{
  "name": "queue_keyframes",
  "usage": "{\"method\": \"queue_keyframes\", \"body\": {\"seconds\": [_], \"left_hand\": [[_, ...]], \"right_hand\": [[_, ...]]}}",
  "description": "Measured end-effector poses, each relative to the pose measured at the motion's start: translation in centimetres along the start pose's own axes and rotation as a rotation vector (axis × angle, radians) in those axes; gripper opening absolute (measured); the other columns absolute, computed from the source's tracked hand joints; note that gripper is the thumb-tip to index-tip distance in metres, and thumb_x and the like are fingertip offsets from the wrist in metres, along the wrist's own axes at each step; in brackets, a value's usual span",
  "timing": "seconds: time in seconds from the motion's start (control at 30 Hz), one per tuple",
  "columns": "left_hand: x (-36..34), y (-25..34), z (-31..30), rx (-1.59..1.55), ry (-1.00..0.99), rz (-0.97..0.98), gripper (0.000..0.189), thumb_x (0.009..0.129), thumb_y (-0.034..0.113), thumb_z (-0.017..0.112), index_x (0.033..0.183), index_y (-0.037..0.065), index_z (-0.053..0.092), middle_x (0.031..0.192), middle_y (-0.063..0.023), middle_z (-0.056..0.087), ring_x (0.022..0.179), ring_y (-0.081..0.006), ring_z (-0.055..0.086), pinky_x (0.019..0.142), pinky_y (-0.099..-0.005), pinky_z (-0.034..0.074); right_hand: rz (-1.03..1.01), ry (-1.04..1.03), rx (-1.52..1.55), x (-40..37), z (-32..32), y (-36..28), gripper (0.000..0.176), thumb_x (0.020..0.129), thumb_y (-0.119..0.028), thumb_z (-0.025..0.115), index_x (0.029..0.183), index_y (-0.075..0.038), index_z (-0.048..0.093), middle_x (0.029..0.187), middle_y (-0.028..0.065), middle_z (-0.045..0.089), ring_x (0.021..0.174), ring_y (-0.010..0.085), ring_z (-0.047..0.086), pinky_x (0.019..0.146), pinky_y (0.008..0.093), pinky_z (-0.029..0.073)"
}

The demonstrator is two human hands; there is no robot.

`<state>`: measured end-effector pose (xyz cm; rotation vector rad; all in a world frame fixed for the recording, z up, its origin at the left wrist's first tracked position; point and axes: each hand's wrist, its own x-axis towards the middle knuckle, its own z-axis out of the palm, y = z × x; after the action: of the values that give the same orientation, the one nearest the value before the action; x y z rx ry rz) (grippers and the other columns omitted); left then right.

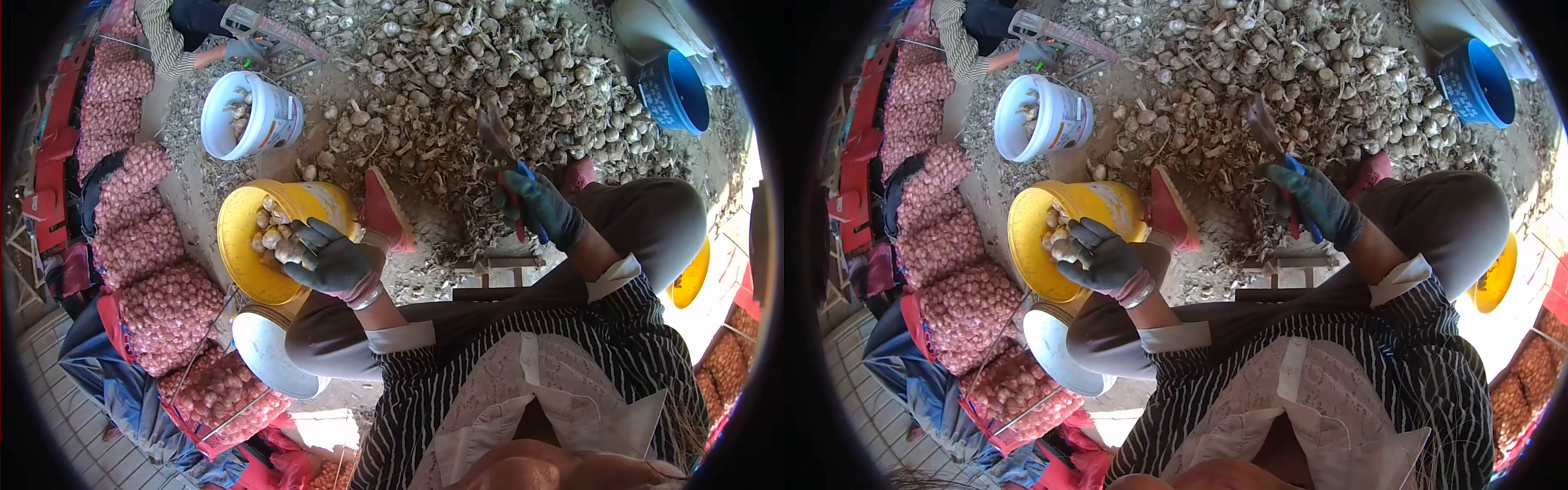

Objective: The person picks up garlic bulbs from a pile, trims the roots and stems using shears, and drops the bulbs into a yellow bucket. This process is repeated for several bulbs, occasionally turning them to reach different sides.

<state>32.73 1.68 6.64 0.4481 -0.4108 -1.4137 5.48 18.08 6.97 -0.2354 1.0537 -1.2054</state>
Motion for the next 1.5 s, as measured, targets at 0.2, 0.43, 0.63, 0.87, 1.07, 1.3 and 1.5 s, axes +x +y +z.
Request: {"method": "queue_keyframes", "body": {"seconds": [0.2,0.43,0.63,0.87,1.07,1.3,1.5], "left_hand": [[3.0,-8.1,-6.8,1.136,-0.3,-0.157,0.035,0.089,0.026,0.061,0.117,0.005,0.06,0.109,-0.0097,0.064,0.103,-0.0208,0.06,0.095,-0.0361,0.046],[13.5,-20.3,-10.8,1.714,-0.051,-0.394,0.043,0.083,0.015,0.064,0.123,0.003,0.055,0.122,-0.012,0.056,0.107,-0.029,0.058,0.09,-0.0359,0.047],[21.8,-24.2,-5.5,2.675,-1.688,0.252,0.049,0.086,0.013,0.055,0.134,0.01,0.045,0.137,-0.0137,0.043,0.115,-0.0333,0.053,0.093,-0.0414,0.044],[23.5,-25.2,-10.0,2.907,-1.12,-0.512,0.046,0.09,0.016,0.053,0.134,0.008,0.043,0.131,-0.0166,0.05,0.114,-0.03,0.057,0.09,-0.0402,0.049],[18.6,-20.8,-12.3,1.876,-0.32,-0.615,0.046,0.086,0.024,0.063,0.127,0.008,0.049,0.127,-0.0124,0.055,0.11,-0.0267,0.059,0.09,-0.0407,0.049],[5.0,-13.8,-2.8,0.059,-0.213,-0.86,0.029,0.095,0.019,0.053,0.121,0.007,0.056,0.118,-0.0121,0.062,0.108,-0.0238,0.06,0.088,-0.0359,0.051],[-1.5,-10.3,-2.5,0.654,-0.267,-0.715,0.035,0.085,0.007,0.066,0.118,0.005,0.053,0.104,-0.0094,0.063,0.086,-0.021,0.063,0.074,-0.033,0.052]], "right_hand": [[0.239,-0.17,0.661,4.7,-2.4,3.7,0.056,0.09,-0.051,0.054,0.119,-0.003,0.052,0.087,0.009,0.064,0.07,0.0195,0.063,0.064,0.0341,0.053],[0.361,0.227,0.138,4.8,-1.0,5.2,0.033,0.089,-0.039,0.062,0.102,-0.009,0.06,0.077,0.003,0.061,0.066,0.0141,0.059,0.059,0.03,0.049],[0.312,0.299,0.093,5.3,-2.9,6.3,0.032,0.089,-0.038,0.063,0.099,-0.008,0.06,0.079,0.0006,0.06,0.07,0.0105,0.058,0.062,0.0274,0.047],[0.196,0.238,-0.01,4.8,-2.6,6.6,0.032,0.089,-0.033,0.065,0.104,-0.007,0.056,0.08,0.0024,0.059,0.071,0.0101,0.056,0.065,0.0276,0.048],[0.017,0.149,-0.319,3.8,-0.9,2.1,0.046,0.085,-0.032,0.069,0.116,-0.002,0.051,0.09,0.0048,0.059,0.082,0.0117,0.054,0.074,0.0297,0.047],[-0.051,0.018,-0.437,2.4,-1.5,0.9,0.041,0.081,-0.024,0.07,0.11,-0.004,0.05,0.091,0.0062,0.061,0.086,0.0181,0.061,0.077,0.0331,0.048],[-0.522,0.461,-1.47,0.4,0.7,1.5,0.061,0.075,-0.026,0.069,0.125,-0.002,0.045,0.101,0.0192,0.061,0.092,0.0405,0.058,0.086,0.0486,0.043]]}}
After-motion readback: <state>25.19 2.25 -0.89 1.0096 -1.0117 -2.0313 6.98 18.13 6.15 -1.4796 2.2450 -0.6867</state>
